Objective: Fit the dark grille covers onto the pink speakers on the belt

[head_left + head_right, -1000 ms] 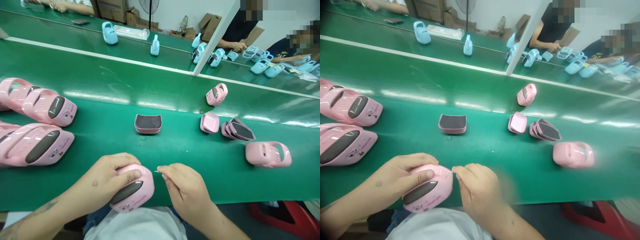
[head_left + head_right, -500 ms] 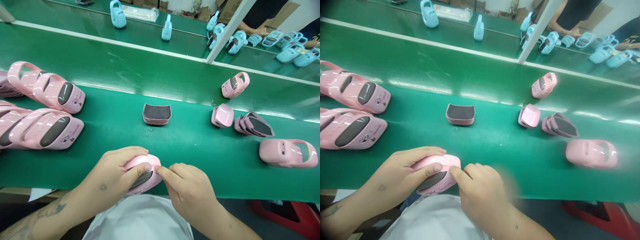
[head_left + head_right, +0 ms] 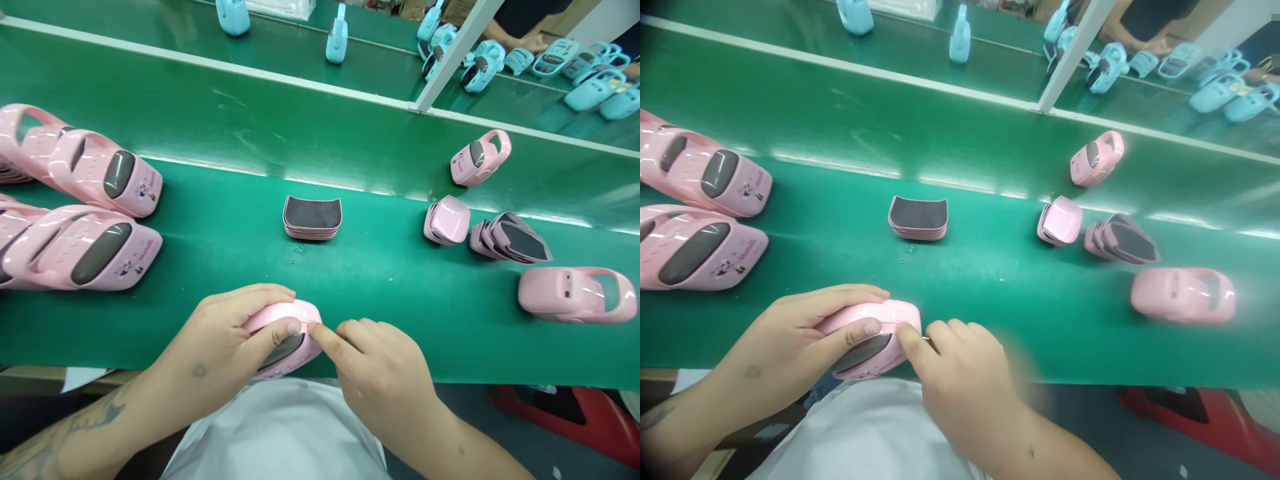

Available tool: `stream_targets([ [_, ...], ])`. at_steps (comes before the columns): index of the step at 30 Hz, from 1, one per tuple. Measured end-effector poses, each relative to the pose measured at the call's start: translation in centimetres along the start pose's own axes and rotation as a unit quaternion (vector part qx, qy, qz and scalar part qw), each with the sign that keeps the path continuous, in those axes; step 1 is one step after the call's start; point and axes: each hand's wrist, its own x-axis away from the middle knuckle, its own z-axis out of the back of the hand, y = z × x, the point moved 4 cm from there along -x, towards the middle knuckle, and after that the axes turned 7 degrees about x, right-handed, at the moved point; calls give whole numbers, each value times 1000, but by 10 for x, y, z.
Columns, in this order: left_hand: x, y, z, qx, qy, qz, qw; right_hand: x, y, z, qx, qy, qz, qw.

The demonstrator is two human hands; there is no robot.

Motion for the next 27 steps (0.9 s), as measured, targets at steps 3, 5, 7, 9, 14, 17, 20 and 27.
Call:
stream_targets([
  [3,1,0,-2,-10,-2,-10,1000,-1,-3,3,22,1,6,1000],
  [5,3,0,-4,-20,0,-22,1000,-2,-9,8,48,6,12,999],
  [7,6,2,-7,-37,3,-40,999,-3,-15,15,82,20,12,996],
  [9,9,5,-10,-58,13,-67,996,-5,-22,22,120,31,15,992],
  [14,15,8,-19,-113,56,-143,982,-8,-19,27,139,30,82,986],
  [17,18,7,-22,-131,80,-173,973,-14,-5,24,102,19,127,986],
  [20,20,6,-22,-134,77,-158,975,-20,5,22,74,5,176,982],
  [27,23,1,-20,-117,56,-74,989,-26,11,22,55,15,233,971],
])
